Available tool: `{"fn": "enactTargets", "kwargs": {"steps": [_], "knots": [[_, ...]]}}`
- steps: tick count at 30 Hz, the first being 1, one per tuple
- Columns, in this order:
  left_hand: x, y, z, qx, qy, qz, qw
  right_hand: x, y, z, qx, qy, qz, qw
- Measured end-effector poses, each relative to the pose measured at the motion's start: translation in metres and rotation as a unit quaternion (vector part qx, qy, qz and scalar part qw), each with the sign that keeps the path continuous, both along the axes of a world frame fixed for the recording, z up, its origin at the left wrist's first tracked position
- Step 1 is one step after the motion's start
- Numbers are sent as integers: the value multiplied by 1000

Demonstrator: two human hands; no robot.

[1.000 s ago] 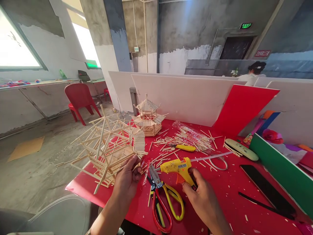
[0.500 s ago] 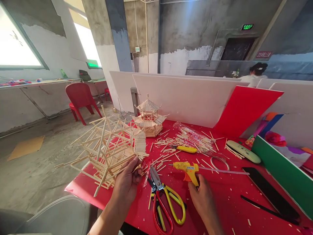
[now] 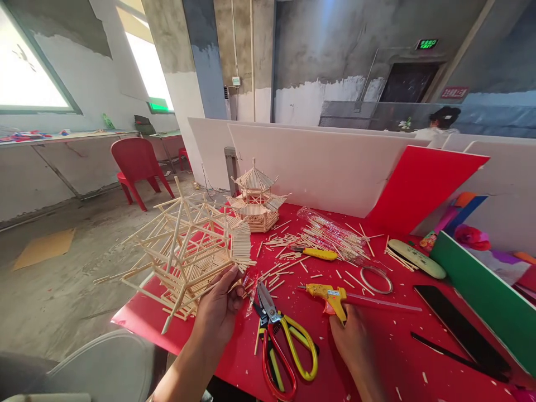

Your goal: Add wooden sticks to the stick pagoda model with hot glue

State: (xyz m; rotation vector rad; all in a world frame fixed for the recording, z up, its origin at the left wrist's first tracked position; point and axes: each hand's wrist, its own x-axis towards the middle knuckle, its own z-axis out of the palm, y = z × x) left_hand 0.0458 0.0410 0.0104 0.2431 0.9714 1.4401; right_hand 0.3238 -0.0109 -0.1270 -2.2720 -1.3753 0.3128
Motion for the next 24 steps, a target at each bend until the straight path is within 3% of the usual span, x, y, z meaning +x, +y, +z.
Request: {"fn": "enactTargets", "kwargs": {"steps": [13,24], "knots": [[1,-1,-1,12,1,3,1000,-1,2,2,-54,-95,27,994],[1,-1,1,4,4,-1,1000,-8,-7,30,-91,-151,45,983]]}}
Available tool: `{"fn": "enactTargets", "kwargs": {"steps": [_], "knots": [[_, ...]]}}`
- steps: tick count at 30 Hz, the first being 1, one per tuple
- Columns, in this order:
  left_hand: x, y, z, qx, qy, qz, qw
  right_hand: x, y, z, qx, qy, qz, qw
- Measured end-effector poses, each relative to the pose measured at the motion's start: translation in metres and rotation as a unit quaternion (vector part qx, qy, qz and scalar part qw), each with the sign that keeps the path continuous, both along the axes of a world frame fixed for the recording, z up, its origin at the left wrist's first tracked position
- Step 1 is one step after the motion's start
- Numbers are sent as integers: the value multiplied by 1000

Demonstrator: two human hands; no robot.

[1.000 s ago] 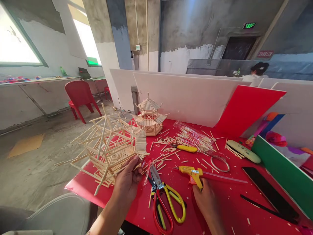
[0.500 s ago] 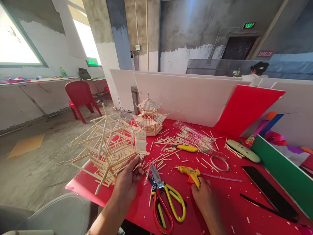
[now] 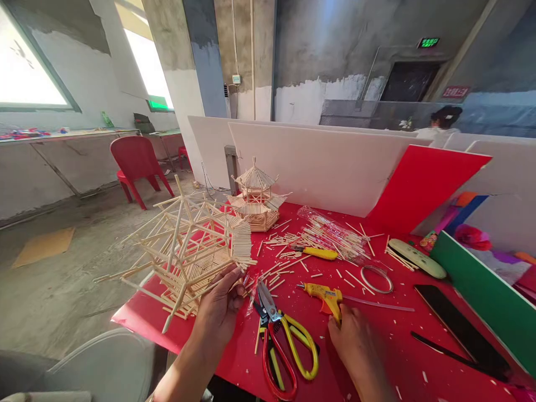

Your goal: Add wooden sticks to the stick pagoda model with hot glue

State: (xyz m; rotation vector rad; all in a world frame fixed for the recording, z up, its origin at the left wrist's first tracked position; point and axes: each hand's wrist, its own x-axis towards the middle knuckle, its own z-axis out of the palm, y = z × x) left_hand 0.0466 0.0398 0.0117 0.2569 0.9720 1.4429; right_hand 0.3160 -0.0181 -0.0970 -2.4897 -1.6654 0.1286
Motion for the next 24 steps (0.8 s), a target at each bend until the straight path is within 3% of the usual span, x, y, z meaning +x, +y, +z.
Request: {"fn": "enactTargets", "kwargs": {"steps": [2,5,10,16,19,24], "knots": [[-1,0,0,0,1,-3,1000,-2,-2,6,30,-10,8,999],[-1,0,0,-3,0,-3,1000,-13,0,19,129,37,39,990],[0,0,0,-5,-1,6,1000,-59,11,55,245,248,158,924],[1,-1,1,4,1,1,1000,-119,35,92,224,392,210,867],[0,-2,2,11,6,-2,1000,-137,47,94,217,445,201,846],[-1,-3,1,15,3,-4,1000,-151,58,87,215,467,186,837]]}}
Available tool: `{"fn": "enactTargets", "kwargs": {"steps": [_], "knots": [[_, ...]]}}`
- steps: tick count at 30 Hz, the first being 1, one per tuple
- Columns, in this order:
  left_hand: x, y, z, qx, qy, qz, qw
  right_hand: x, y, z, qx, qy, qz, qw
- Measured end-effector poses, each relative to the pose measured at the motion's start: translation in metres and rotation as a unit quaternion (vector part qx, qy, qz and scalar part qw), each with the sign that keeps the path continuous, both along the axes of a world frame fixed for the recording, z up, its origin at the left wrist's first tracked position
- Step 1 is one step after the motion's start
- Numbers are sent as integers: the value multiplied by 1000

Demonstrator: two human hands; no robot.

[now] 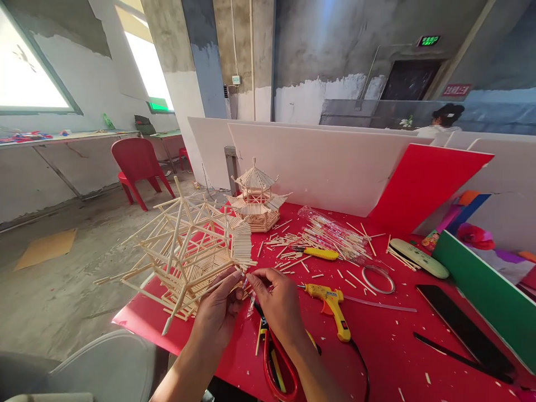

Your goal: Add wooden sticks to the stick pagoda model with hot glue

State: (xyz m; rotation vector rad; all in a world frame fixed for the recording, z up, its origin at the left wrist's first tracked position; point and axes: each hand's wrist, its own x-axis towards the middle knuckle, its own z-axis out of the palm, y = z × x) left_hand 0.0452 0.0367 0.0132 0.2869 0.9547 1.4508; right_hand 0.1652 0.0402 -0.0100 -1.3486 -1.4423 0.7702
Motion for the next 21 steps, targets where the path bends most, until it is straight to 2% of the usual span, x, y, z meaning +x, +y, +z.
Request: {"fn": "enactTargets", "kwargs": {"steps": [7,21], "knots": [[0,0,-4,4,3,-6,1000,-4,6,-3,-14,3,-20,1000],[1,2,-1,-7,-8,0,1000,-7,9,-2,-18,-3,-24,1000]]}}
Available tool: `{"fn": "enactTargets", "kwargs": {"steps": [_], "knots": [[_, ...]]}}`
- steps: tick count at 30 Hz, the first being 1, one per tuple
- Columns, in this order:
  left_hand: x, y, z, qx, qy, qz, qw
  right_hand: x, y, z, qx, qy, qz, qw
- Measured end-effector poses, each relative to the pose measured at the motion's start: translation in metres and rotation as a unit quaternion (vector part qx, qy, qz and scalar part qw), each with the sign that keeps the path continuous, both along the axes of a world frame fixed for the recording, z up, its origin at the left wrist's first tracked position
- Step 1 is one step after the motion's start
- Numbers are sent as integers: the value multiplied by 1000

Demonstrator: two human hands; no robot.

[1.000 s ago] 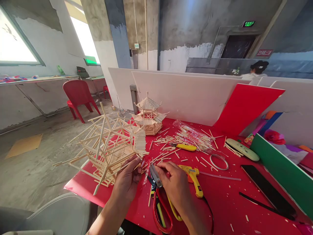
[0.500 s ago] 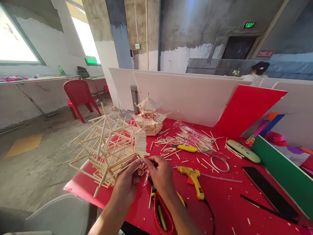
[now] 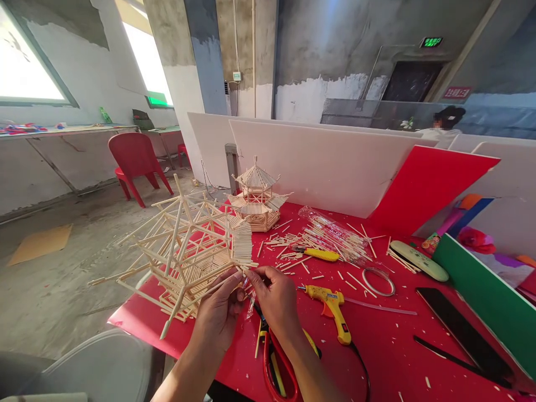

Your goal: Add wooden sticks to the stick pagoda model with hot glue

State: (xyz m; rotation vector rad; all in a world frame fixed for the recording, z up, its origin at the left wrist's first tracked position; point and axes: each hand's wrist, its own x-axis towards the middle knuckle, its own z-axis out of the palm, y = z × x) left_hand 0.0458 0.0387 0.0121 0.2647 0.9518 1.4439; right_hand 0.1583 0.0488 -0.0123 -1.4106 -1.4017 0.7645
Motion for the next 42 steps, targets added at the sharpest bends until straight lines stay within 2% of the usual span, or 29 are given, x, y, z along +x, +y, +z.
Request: {"fn": "enactTargets", "kwargs": {"steps": [23,31,42], "knots": [[0,-3,-4,18,13,-3,1000,5,-10,1,25,-1,33,999],[1,-2,-3,19,1,-4,1000,3,-14,7,57,-12,47,997],[-1,0,-7,-1,-7,-17,1000,0,-14,5,113,-74,27,990]]}}
